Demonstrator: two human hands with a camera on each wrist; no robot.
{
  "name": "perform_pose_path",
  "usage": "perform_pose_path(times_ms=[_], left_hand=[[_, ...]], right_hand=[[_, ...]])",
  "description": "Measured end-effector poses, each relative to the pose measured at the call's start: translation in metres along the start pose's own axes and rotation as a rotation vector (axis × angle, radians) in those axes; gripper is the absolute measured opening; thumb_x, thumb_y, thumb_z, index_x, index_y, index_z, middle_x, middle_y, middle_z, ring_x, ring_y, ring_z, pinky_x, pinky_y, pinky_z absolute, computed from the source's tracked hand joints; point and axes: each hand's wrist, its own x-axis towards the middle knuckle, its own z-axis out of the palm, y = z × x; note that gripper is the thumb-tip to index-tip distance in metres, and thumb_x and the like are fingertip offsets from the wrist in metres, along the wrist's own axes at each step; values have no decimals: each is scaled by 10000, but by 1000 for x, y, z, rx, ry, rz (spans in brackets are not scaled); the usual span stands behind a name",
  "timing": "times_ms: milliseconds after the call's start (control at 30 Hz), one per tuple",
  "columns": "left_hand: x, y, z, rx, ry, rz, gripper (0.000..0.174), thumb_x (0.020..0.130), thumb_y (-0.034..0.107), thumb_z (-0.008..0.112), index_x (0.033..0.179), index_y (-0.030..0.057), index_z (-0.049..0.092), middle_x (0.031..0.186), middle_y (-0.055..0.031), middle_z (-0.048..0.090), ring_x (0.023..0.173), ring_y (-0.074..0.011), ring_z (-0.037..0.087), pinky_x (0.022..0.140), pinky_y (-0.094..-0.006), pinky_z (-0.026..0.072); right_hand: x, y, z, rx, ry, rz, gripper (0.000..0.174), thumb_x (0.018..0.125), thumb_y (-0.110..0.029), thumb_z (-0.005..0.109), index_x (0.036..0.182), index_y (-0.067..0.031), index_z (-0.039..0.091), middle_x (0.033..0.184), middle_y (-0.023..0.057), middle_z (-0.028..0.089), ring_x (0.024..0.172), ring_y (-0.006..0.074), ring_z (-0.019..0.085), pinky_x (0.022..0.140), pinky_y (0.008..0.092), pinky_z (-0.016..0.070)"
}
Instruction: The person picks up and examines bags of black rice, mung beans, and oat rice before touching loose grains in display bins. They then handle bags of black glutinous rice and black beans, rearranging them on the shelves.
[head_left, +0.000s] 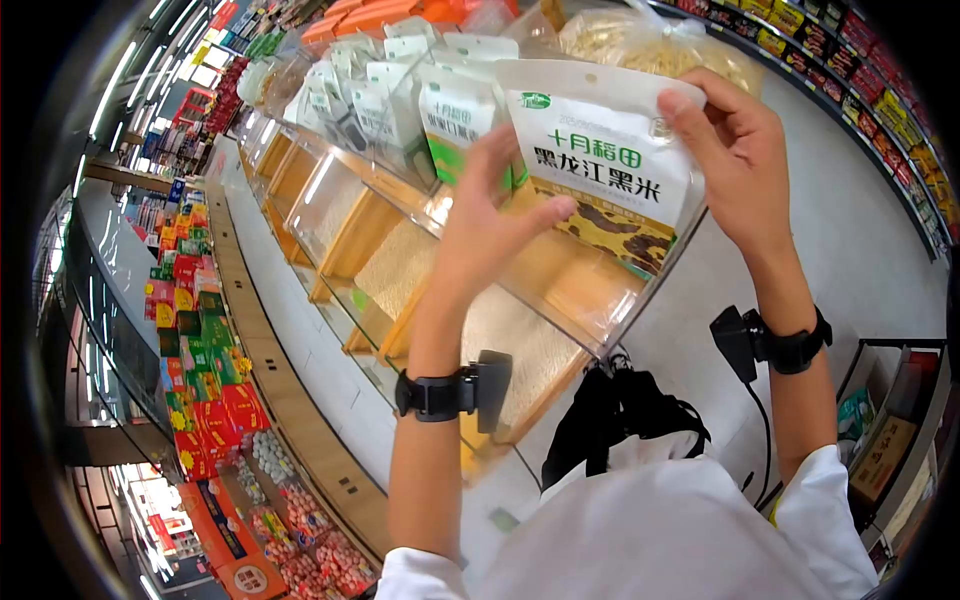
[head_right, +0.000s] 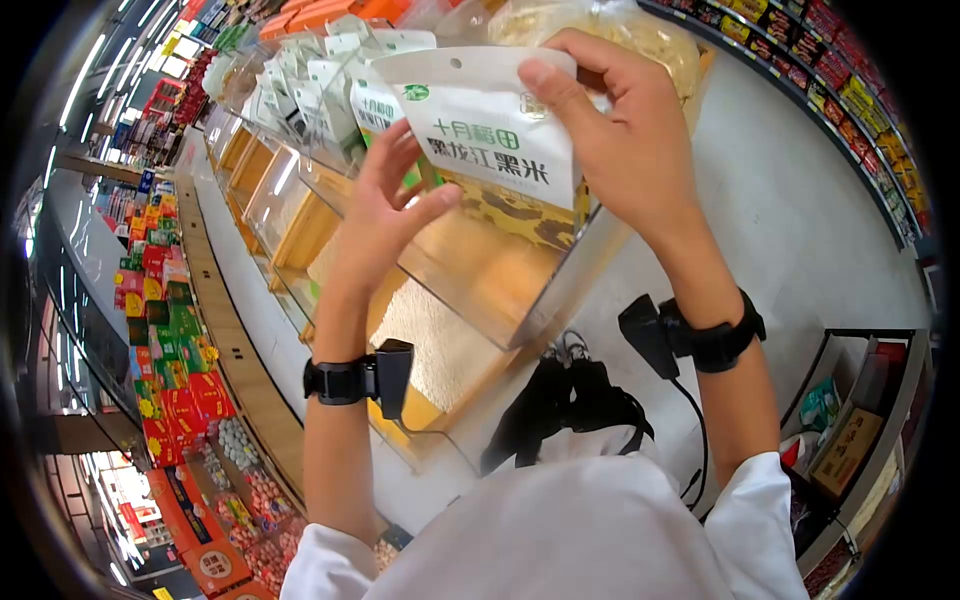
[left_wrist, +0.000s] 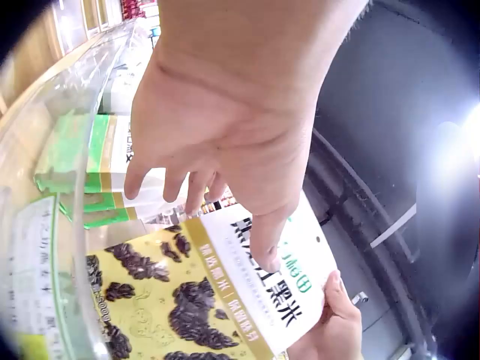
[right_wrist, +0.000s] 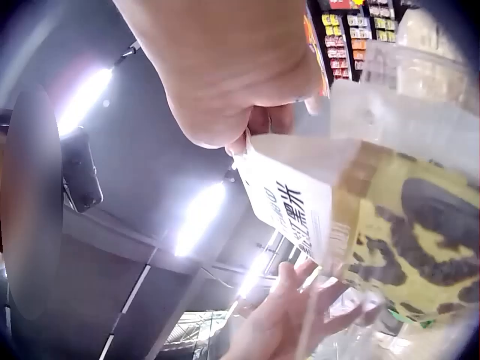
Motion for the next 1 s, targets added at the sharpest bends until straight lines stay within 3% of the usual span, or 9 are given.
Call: perform_pose_path(times_ms=[67, 233, 367, 433, 500, 533, 567, 700, 1000], left_hand=[[8, 8, 1, -120, -57, 7, 741, 734, 171, 831, 1342, -2, 445, 1317, -151, 548, 1243, -247, 508, 1064, -407, 382], [11, 27, -5, -384, -70, -92, 610, 766, 103, 803, 1283, -19, 501, 1171, -104, 630, 1078, -177, 604, 954, -321, 469], [8, 25, -13, -469, 41, 97, 555, 796, 130, 784, 1260, -15, 518, 1129, -108, 647, 1033, -165, 614, 911, -309, 490], [5, 15, -25, -234, 216, 136, 528, 812, 181, 783, 1231, -10, 525, 1091, -98, 636, 1027, -164, 608, 887, -306, 499], [-7, -17, -52, -24, 590, 21, 438, 857, 192, 749, 1192, 4, 539, 1035, -79, 616, 1003, -167, 610, 859, -309, 511], [-17, -15, -63, -422, 640, 70, 387, 902, 204, 703, 1184, 2, 531, 1010, -64, 589, 997, -178, 614, 847, -328, 525], [-25, -28, -94, -491, 534, 159, 374, 948, 237, 640, 1196, -12, 510, 1104, -96, 597, 1011, -183, 619, 837, -338, 538], [-51, -20, -145, -566, 613, 238, 465, 987, 342, 542, 1288, -6, 475, 1258, -143, 575, 1103, -242, 596, 944, -394, 498], [-63, -45, -151, -581, 566, 196, 519, 978, 343, 560, 1306, -41, 444, 1277, -155, 558, 1139, -248, 580, 973, -400, 480]], right_hand=[[13, -10, 2, 276, 53, -70, 236, 972, -253, 595, 928, -27, 647, 837, -17, 649, 712, 10, 558, 640, 178, 452], [39, -39, 14, 571, 21, -47, 217, 985, -241, 580, 961, -30, 624, 833, -28, 644, 725, 10, 572, 645, 176, 461], [49, -54, 25, 622, 53, -4, 238, 988, -254, 571, 970, -27, 639, 857, -13, 659, 753, 30, 597, 679, 188, 481], [47, -50, 14, 544, 62, -72, 292, 997, -287, 551, 976, -16, 658, 899, 9, 678, 778, 52, 610, 717, 214, 494], [40, -43, -11, 161, 83, -125, 351, 968, -350, 579, 988, -15, 680, 927, 48, 698, 812, 112, 621, 759, 269, 494], [30, -31, -21, -302, 84, -113, 356, 940, -365, 606, 983, -22, 688, 918, 64, 702, 823, 144, 621, 771, 286, 487], [20, -18, -30, -760, 76, -88, 363, 912, -380, 633, 978, -29, 696, 908, 80, 706, 833, 176, 622, 784, 303, 481], [-1, 1, -29, -698, -43, 135, 334, 852, -364, 688, 918, -39, 715, 877, 92, 708, 814, 200, 613, 767, 313, 473], [-4, 2, -22, -796, -48, 60, 244, 822, -248, 717, 873, -9, 719, 791, 91, 684, 722, 187, 581, 681, 303, 458]])
